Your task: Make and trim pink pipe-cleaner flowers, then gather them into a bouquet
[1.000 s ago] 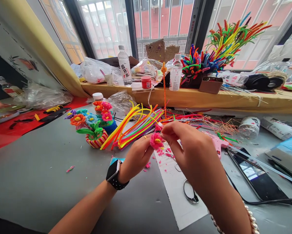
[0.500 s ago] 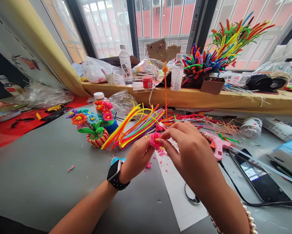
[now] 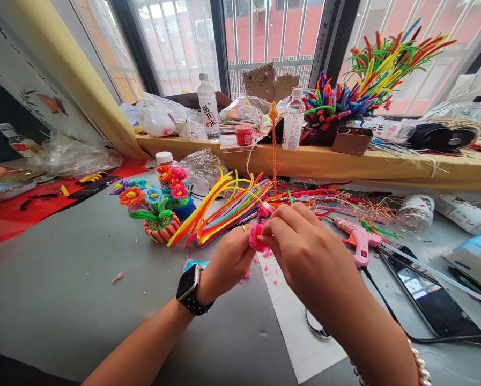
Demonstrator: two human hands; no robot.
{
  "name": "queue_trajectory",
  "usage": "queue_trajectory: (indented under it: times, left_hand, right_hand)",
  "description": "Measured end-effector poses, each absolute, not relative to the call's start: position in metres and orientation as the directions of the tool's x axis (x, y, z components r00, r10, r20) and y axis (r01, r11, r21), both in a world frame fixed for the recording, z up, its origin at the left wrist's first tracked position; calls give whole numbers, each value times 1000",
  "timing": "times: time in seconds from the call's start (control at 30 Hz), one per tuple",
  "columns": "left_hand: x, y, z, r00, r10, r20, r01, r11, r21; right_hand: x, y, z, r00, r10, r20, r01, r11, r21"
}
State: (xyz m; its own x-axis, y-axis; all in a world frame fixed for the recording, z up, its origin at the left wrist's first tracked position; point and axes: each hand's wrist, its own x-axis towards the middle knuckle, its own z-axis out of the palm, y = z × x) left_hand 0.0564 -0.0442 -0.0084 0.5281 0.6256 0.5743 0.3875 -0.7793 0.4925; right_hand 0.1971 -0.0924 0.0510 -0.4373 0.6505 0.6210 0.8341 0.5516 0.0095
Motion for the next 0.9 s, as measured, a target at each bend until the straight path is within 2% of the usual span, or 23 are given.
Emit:
queue_trajectory:
  times: [0.4, 0.6, 0.73, 0.9]
  left_hand:
    - [57, -44, -8, 540, 616, 574, 391, -787, 478]
    - [57, -44, -8, 538, 622, 569, 386, -782, 489]
    - [56, -44, -7, 516, 650, 557, 373, -756, 537]
    - [55, -44, -6, 455, 739, 497, 331, -658, 676]
  right_hand:
    - [197, -91, 51, -462, 624, 630, 829, 557, 55]
    - [197, -92, 49, -434, 641, 634, 836, 549, 17]
    - [197, -92, 49, -377, 656, 654, 843, 535, -51]
    - [199, -93, 53, -240, 654, 717, 880, 458, -123]
